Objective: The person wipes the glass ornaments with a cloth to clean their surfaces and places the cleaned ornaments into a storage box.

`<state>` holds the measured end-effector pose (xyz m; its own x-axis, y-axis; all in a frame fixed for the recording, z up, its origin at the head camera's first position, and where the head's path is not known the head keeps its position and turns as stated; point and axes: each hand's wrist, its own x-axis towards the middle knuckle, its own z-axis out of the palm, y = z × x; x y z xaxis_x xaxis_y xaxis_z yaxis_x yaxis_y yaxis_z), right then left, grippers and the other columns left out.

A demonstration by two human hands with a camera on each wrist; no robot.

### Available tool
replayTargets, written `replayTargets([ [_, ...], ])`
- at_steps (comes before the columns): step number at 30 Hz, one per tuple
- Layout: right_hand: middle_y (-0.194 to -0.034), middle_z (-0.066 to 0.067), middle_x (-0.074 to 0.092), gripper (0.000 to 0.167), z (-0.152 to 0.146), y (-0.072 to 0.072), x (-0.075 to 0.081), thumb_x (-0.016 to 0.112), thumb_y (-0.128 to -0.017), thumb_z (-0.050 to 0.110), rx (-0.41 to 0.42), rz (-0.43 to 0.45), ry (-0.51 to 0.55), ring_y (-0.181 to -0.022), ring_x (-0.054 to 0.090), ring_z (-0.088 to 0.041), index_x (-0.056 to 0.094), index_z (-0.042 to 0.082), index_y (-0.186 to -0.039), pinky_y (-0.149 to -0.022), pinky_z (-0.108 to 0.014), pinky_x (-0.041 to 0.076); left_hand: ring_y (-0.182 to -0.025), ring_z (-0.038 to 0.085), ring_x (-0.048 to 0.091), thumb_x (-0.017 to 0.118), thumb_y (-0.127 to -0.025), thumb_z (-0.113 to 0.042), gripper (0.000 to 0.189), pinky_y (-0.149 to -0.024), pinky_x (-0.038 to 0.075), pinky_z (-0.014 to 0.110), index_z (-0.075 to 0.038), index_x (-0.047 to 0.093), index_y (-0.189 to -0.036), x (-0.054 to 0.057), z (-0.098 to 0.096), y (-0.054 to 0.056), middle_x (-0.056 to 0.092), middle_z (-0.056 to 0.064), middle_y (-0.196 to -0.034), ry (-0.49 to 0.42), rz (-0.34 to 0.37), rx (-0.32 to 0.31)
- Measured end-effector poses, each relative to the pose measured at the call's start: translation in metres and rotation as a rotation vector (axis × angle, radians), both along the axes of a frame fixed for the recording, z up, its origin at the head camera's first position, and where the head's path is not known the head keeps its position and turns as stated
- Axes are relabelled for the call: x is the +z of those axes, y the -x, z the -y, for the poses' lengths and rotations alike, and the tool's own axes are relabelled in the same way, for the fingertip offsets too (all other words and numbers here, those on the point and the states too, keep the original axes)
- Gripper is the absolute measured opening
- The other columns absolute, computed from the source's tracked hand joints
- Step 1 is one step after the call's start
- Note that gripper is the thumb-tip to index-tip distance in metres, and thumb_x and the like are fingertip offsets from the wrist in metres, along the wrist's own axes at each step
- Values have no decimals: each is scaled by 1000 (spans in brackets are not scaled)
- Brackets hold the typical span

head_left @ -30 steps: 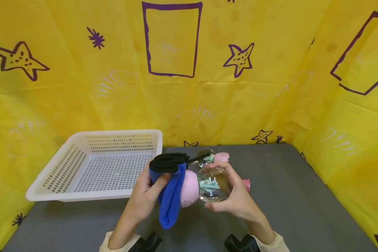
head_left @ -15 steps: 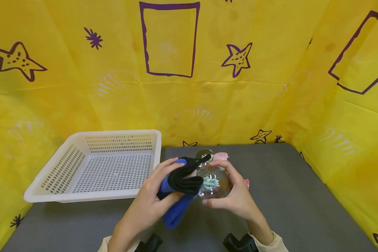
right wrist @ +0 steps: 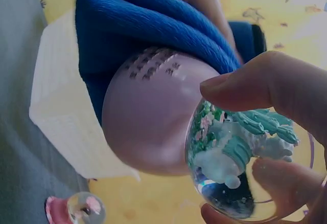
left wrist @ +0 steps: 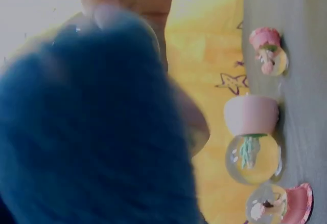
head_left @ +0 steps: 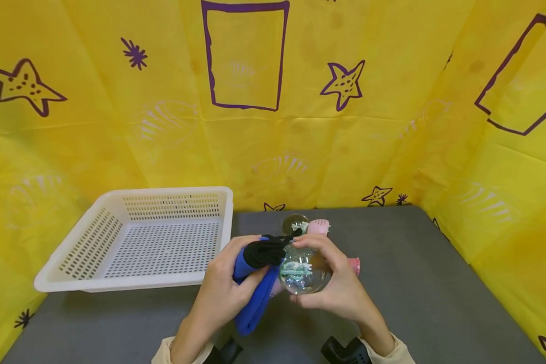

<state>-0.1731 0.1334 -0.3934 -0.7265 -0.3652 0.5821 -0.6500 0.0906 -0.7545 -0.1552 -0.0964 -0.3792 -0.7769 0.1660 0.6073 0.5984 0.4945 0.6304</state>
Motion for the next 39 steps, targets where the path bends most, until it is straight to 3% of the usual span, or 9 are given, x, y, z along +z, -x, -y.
replayTargets([
  [3, -133, -14, 56, 81, 3, -1, -1, 90, -54, -7, 37, -16, 1, -124, 51, -16, 58, 7, -127, -94, -21, 51, -98, 13, 68, 80, -79, -4, 42, -84, 57, 35, -13, 64, -117, -1, 4, 4, 72, -1, -109, -71, -14, 49],
  [6, -133, -13, 56, 80, 5, -3, 0, 91, -54, -5, 30, -20, -13, -125, 51, -14, 59, 8, -126, -90, -22, 51, -95, 12, 68, 79, -80, -4, 42, -82, 56, 32, -13, 63, -118, -2, 8, 7, 73, 0, -107, -127, 29, 85],
  [10, -134, -10, 57, 80, 5, -3, 1, 92, -54, -2, -5, -29, -34, -124, 51, -13, 59, 11, -126, -87, -27, 48, -100, 12, 65, 77, -83, -7, 41, -87, 53, 28, -15, 63, -120, 0, 12, 10, 71, -1, -112, -199, 130, 98],
  [15, -133, -12, 57, 81, 2, -3, 1, 91, -54, -4, 0, -31, -13, -125, 51, -14, 58, 11, -126, -90, -26, 47, -104, 10, 63, 76, -86, -11, 39, -90, 51, 26, -16, 63, -122, 2, 15, 11, 69, -3, -115, -230, 182, 75],
  [20, -135, -17, 53, 84, -1, -3, 2, 89, -55, -9, 27, 11, 68, -124, 53, -18, 54, 3, -130, -94, -22, 52, -106, 11, 62, 76, -85, -9, 48, -91, 50, 27, -23, 59, -128, 2, 19, 9, 67, -4, -121, -174, 154, -71],
  [24, -132, -19, 53, 86, -3, -1, 4, 88, -54, -12, -5, 10, 106, -123, 53, -19, 53, 1, -131, -92, -23, 53, -123, 15, 56, 80, -83, -18, 68, -103, 48, 40, -27, 47, -142, 5, 13, 3, 54, -4, -142, -36, 145, -172],
  [30, -131, -15, 53, 85, -3, 1, 4, 88, -53, -13, -18, -27, 124, -123, 52, -20, 53, -3, -129, -93, -22, 52, -135, 19, 48, 87, -76, -29, 89, -107, 45, 52, -29, 37, -150, 6, 2, -5, 38, -3, -155, 72, 125, -137],
  [33, -134, -10, 53, 85, -3, 0, 4, 89, -54, -10, -15, -27, 107, -128, 49, -18, 53, 0, -130, -98, -22, 49, -135, 20, 49, 88, -75, -21, 82, -109, 45, 45, -25, 44, -145, 6, 2, -4, 42, -1, -152, 33, 83, -140],
  [39, -135, -15, 53, 82, -2, -2, 4, 90, -55, -8, 29, -45, 82, -131, 47, -18, 54, 2, -128, -102, -23, 46, -130, 22, 54, 82, -79, -8, 62, -109, 43, 29, -20, 56, -133, 4, 4, -2, 53, 1, -145, -51, 1, -169],
])
